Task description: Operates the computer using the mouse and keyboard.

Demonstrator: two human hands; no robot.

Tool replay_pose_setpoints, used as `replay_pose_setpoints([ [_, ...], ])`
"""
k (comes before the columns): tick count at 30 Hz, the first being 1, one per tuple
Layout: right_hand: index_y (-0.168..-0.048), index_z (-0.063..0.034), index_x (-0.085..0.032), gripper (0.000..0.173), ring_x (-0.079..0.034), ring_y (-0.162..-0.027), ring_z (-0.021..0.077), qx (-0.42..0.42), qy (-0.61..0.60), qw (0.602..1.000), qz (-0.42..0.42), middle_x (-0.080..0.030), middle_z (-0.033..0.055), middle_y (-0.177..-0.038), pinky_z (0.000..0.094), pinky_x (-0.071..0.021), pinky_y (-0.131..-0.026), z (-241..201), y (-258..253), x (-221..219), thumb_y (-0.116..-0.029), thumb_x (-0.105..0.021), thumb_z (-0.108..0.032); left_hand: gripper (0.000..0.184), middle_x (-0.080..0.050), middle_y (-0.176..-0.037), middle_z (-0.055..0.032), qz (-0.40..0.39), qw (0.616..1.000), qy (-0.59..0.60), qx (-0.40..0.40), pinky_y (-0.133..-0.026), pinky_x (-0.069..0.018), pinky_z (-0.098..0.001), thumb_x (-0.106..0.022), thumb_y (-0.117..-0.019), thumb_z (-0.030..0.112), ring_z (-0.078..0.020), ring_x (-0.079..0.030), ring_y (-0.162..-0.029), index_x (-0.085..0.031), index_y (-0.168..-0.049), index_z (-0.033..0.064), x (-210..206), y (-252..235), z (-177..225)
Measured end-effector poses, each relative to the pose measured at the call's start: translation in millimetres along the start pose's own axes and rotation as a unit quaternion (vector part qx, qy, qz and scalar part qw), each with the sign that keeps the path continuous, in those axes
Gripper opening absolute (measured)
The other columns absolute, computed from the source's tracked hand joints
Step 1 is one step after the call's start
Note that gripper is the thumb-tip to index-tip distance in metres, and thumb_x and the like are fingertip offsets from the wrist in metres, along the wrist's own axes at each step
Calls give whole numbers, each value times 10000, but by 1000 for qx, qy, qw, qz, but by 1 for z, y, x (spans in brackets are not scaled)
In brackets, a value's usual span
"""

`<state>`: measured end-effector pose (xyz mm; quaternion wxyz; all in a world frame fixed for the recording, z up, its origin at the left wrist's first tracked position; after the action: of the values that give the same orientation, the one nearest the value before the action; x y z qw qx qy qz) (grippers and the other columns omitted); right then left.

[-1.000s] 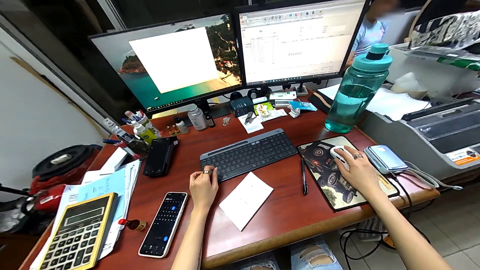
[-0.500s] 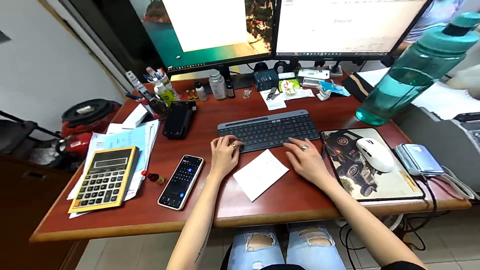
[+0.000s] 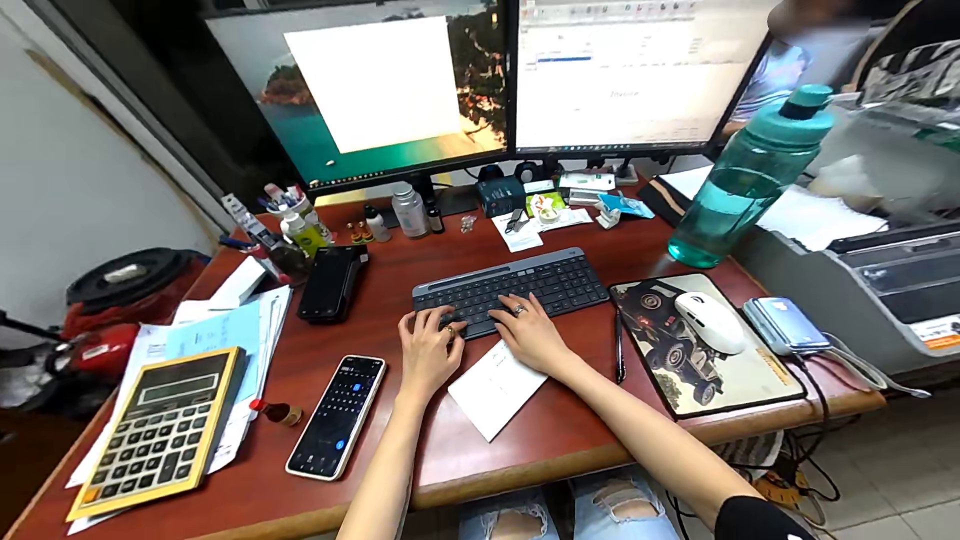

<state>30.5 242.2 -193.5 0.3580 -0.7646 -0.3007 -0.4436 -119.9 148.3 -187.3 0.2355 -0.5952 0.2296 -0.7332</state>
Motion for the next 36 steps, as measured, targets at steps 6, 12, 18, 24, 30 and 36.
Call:
replay_pose_setpoints([
  [6, -1398, -139, -638, 403, -395, -1486, 354, -3, -5, 1000, -4, -525, 185, -1515, 605, -179, -1244, 1, -8, 1, -1099, -398, -262, 351, -677, -1320, -134, 8, 999, -30, -5, -1092, -297, -679, -477, -950, 254, -387, -613, -1230, -810, -1045, 198, 0, 0, 1],
  [12, -1406, -149, -631, 415, -413, -1478, 335, -16, -16, 1000, -5, -544, 172, -1500, 587, -181, -1249, 9, -9, 1, -1105, -375, -274, 344, -679, -1333, -99, -7, 999, -35, -3, -1089, -296, -682, -487, -945, 226, -377, -609, -1242, -816, -1041, 209, -2, -1, 3],
  [18, -1383, -131, -649, 392, -457, -1444, 349, -14, -24, 999, 44, -564, 190, -1471, 588, -208, -1242, 16, -3, 10, -1092, -419, -257, 345, -667, -1356, -112, -13, 999, -28, 8, -1093, -287, -683, -488, -950, 222, -384, -605, -1249, -815, -1056, 211, -3, 0, 2],
  [24, -1381, -117, -649, 372, -477, -1425, 364, -8, -27, 999, 41, -574, 202, -1452, 609, -223, -1228, 17, 0, 9, -1081, -453, -218, 340, -659, -1370, -104, -7, 1000, -22, 14, -1082, -286, -693, -494, -944, 200, -386, -602, -1250, -821, -1041, 202, -1, 2, 3],
  [30, -1356, -114, -667, 349, -496, -1403, 380, -22, -22, 998, 59, -587, 205, -1432, 638, -269, -1202, 27, 4, 18, -1064, -494, -194, 332, -639, -1395, -105, -19, 1000, -17, 10, -1092, -269, -699, -509, -952, 199, -381, -573, -1287, -810, -1092, 199, -6, 5, 1],
  [36, -1319, -60, -679, 324, -551, -1342, 415, -46, 17, 993, 109, -614, 225, -1392, 649, -341, -1159, 52, 43, 67, -1036, -554, -154, 324, -670, -1338, -107, -6, 1000, -20, -13, -1085, -286, -687, -520, -950, 198, -362, -602, -1250, -812, -1092, 200, -3, 2, 4],
])
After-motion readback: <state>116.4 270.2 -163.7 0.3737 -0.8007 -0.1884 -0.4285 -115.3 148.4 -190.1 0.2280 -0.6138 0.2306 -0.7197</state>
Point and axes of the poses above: each hand's wrist, its own y-axis away from the middle knuckle, its own x-axis out of the back of the hand, z = x × y, the point moved 7 cm from there along -y, towards the middle knuckle
